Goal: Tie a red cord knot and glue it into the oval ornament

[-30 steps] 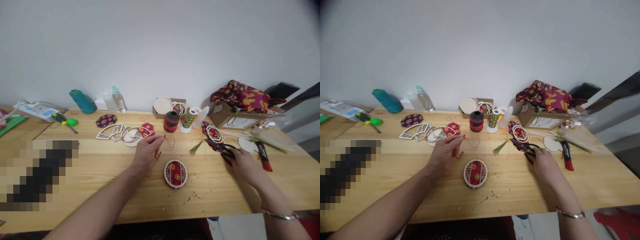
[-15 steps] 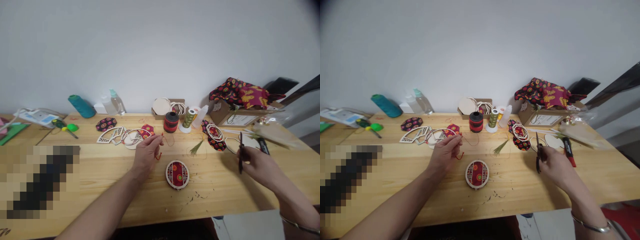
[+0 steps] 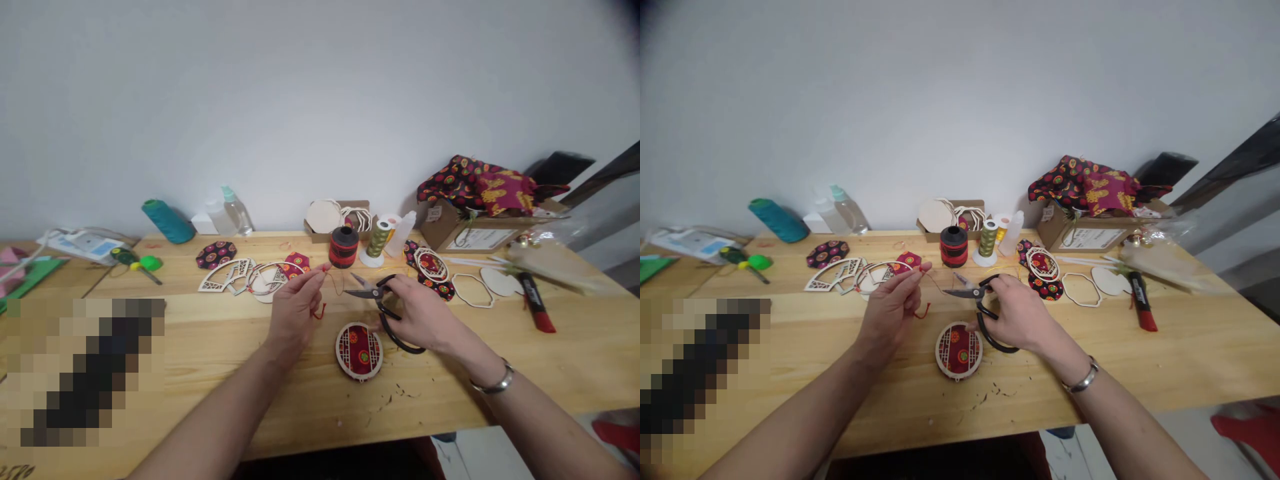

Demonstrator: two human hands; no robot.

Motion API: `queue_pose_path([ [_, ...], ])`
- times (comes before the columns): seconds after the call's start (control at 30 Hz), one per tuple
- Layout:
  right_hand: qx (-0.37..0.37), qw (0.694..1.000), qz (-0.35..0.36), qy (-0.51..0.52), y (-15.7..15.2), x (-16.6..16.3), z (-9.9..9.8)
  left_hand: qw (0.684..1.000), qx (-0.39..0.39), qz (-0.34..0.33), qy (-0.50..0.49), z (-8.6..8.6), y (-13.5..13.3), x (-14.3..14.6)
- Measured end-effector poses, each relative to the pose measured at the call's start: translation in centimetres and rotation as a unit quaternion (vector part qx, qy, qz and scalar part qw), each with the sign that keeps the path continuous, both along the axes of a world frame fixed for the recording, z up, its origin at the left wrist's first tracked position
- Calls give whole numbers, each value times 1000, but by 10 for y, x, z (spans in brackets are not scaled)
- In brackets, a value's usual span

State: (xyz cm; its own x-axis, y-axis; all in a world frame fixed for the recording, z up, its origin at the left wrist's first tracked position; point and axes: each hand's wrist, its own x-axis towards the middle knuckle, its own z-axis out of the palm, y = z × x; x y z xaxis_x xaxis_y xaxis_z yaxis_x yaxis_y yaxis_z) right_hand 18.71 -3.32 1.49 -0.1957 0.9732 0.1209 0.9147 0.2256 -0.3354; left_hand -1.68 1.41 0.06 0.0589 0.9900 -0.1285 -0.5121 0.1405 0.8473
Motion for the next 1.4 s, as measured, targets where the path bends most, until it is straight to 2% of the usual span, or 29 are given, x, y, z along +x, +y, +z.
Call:
queue_pose_path([
  [0.33, 21, 989, -11, -146, 8, -30, -1, 999, 14, -37, -6, -1, -4, 1],
  [0.63, 7, 981, -12, -191, 10, -31, -6, 999, 10, -40, -6, -1, -6, 0],
  [0.87, -10, 980, -40, -195, 8, -27, -12, 999, -3, -42, -26, 0, -2, -1],
  [1.0, -36, 971, -96, -218, 1, -5, -4, 998, -17, -38, -38, -1, 1, -2],
  [1.17, -83, 949, -186, -241, -11, 61, -4, 998, -37, -49, -30, 0, 1, -3],
  [1.27, -124, 948, -186, -229, -16, 95, -8, 997, -48, -58, -21, -1, -1, -1],
  [1.33, -154, 946, -187, -217, -18, 105, -7, 996, -56, -63, -22, -2, -2, 0],
  [1.4, -152, 938, -207, -233, -18, 103, -2, 995, -63, -75, -30, -3, -2, 0],
])
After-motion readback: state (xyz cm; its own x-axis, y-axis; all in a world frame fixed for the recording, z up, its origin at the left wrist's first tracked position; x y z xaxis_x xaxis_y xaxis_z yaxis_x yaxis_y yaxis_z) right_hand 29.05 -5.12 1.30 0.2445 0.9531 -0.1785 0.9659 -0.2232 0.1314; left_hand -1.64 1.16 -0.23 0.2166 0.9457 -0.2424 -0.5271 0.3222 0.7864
